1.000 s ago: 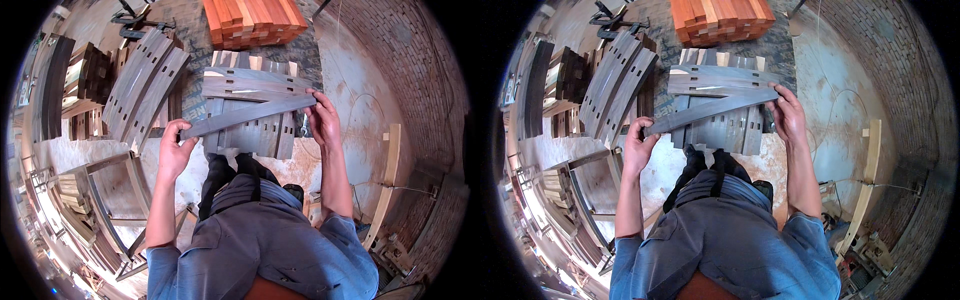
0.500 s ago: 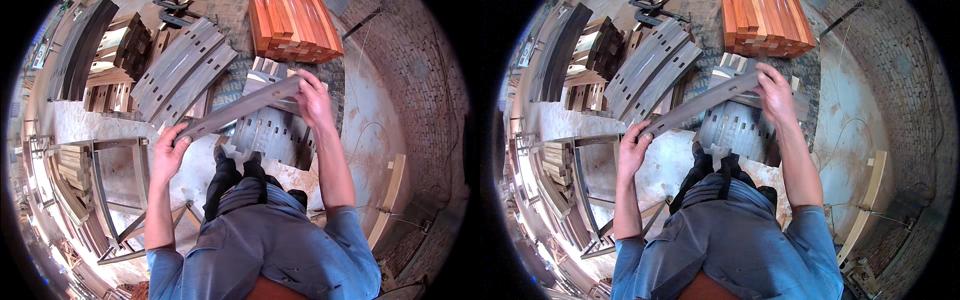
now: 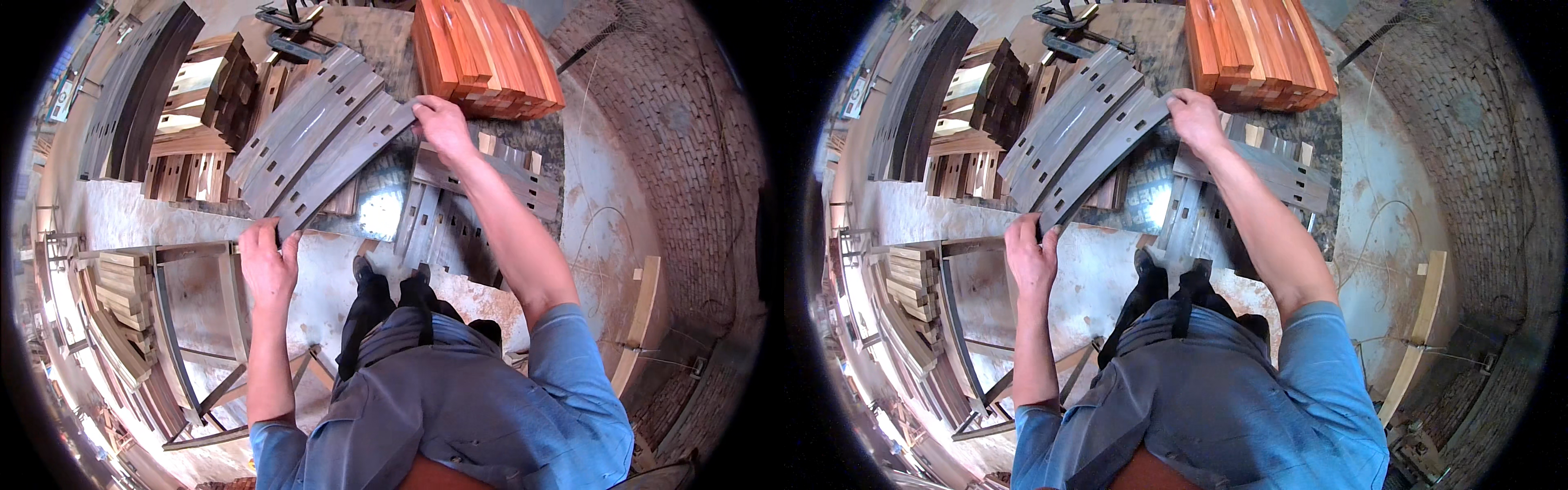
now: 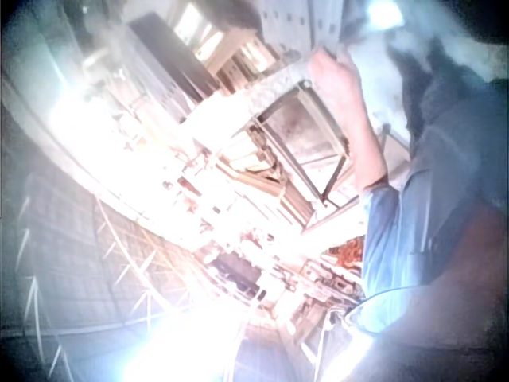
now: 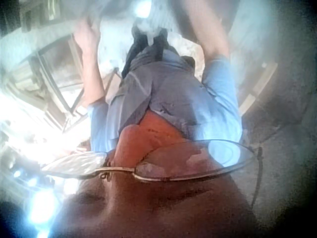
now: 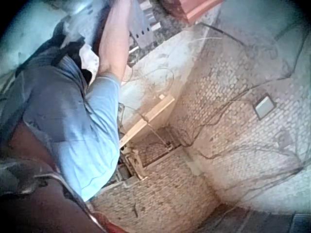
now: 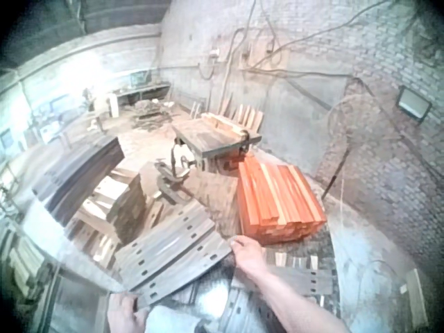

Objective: The person picks up individual curved wooden slats with rectangular cutouts from a pile on a workbench. They inspect each piece and place it into a growing stack, aligning the edges. The person continues this process, handling the wood pieces one by one to build a neat pile.

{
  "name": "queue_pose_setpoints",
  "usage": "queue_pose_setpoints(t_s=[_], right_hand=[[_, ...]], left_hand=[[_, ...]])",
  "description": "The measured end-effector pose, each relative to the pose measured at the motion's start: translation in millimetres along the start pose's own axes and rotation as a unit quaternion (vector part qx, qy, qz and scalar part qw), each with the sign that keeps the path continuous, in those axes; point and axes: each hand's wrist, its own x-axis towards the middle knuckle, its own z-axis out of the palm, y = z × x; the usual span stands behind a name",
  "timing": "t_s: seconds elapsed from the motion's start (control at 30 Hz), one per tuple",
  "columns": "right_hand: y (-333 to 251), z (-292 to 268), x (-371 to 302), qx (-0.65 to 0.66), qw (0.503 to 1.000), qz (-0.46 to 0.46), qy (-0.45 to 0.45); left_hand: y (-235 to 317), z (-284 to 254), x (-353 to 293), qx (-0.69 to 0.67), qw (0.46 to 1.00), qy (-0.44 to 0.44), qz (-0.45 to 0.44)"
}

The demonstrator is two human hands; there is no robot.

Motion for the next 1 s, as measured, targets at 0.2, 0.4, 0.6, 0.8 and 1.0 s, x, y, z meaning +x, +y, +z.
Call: queue_pose_setpoints(t_s=[0.2,0.4,0.6,0.8,1.0], right_hand=[[-19.5,19.6,14.8,-0.208,0.973,-0.105,-0.002],[-22.8,30.9,26.0,-0.192,0.979,-0.063,-0.029],[-6.3,3.6,13.7,-0.038,0.994,-0.072,-0.066],[-8.6,-98.5,-45.9,0.036,0.999,-0.006,0.020],[43.1,-220.5,-133.2,0.086,0.975,0.097,0.182]], left_hand=[[-11.4,11.5,9.4,0.024,0.997,0.016,-0.066],[-9.1,22.8,13.4,0.011,0.995,0.041,-0.088],[-0.6,25.7,12.8,0.097,0.992,0.059,-0.063],[-6.6,27.2,-0.2,0.087,0.991,0.046,-0.089],[-5.0,26.9,1.6,0.109,0.988,0.032,-0.109]])
